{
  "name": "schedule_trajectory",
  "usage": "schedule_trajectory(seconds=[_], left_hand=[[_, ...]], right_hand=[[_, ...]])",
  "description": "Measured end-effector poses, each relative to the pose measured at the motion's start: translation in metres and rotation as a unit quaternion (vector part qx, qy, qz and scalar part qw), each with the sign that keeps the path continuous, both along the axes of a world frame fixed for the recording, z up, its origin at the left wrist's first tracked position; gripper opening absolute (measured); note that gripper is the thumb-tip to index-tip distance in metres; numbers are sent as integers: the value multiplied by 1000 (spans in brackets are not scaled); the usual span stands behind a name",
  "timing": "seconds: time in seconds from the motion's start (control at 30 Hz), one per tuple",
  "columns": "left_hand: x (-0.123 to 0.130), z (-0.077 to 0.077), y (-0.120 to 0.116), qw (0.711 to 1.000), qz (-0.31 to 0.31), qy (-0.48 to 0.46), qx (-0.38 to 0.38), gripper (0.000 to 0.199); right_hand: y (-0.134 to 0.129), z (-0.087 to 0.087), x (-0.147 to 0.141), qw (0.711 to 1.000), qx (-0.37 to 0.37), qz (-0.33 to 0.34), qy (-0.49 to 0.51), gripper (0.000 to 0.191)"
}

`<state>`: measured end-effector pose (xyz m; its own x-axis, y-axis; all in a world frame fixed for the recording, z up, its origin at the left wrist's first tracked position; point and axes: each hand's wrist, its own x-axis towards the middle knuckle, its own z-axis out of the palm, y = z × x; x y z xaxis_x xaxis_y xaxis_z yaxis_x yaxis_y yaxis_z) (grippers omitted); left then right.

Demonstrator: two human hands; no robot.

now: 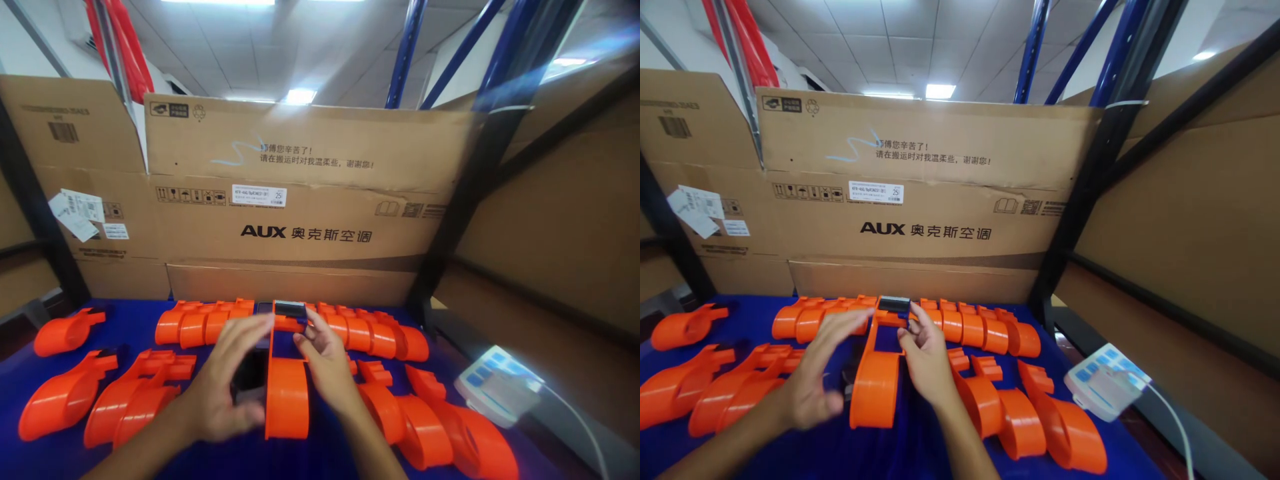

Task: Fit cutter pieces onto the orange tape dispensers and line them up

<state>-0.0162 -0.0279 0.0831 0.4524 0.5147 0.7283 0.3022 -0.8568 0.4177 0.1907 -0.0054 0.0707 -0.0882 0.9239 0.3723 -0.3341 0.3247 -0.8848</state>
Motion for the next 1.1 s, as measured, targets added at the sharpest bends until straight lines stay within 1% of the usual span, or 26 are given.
schedule_trajectory(seconds=[0.03, 0.07, 0.1, 0.17, 0.2, 0.23, 0.27, 0.33, 0.43, 0.53, 0.6, 0.7, 0.77, 0.87, 1.0, 1.1], left_hand=[[5, -1, 9, 996, 24, -64, -54, 74], [11, -3, 18, 985, 40, -124, -110, 70], [19, -4, 26, 970, 35, -176, -166, 69], [33, -8, 40, 934, -25, -243, -261, 61], [39, -9, 44, 917, -56, -264, -293, 56], [43, -11, 48, 903, -77, -281, -314, 50], [46, -12, 50, 894, -84, -297, -325, 45], [48, -14, 52, 884, -71, -324, -328, 39], [45, -17, 51, 880, -43, -349, -319, 36], [42, -18, 48, 878, -39, -356, -317, 35], [42, -18, 46, 877, -40, -362, -315, 41], [41, -17, 42, 876, -39, -363, -315, 53], [40, -16, 41, 877, -39, -358, -319, 52], [39, -17, 41, 879, -37, -351, -320, 45], [39, -18, 39, 880, -34, -345, -325, 46], [40, -16, 36, 879, -33, -347, -326, 47]], right_hand=[[0, 0, -1, 1000, 2, 6, -2, 55], [-1, 1, -1, 1000, 6, 10, -3, 52], [-1, 1, -2, 1000, 12, 11, -4, 48], [-1, 1, -3, 1000, 22, 9, -6, 44], [-1, 1, -4, 1000, 24, 8, -9, 44], [0, 0, -4, 1000, 24, 6, -13, 44], [0, 0, -5, 1000, 22, 0, -20, 45], [1, -2, -4, 999, 13, -21, -43, 42], [1, -5, -2, 995, -14, -64, -77, 34], [-1, -6, -1, 990, -37, -83, -106, 30], [-3, -6, -2, 987, -31, -96, -129, 25], [-6, -5, -4, 980, -2, -121, -156, 12], [-7, -6, -5, 976, 15, -135, -168, 7], [-7, -7, -5, 970, 24, -141, -195, 7], [-5, -10, -4, 965, 22, -126, -231, 11], [-5, -11, -4, 963, 31, -131, -234, 15]])
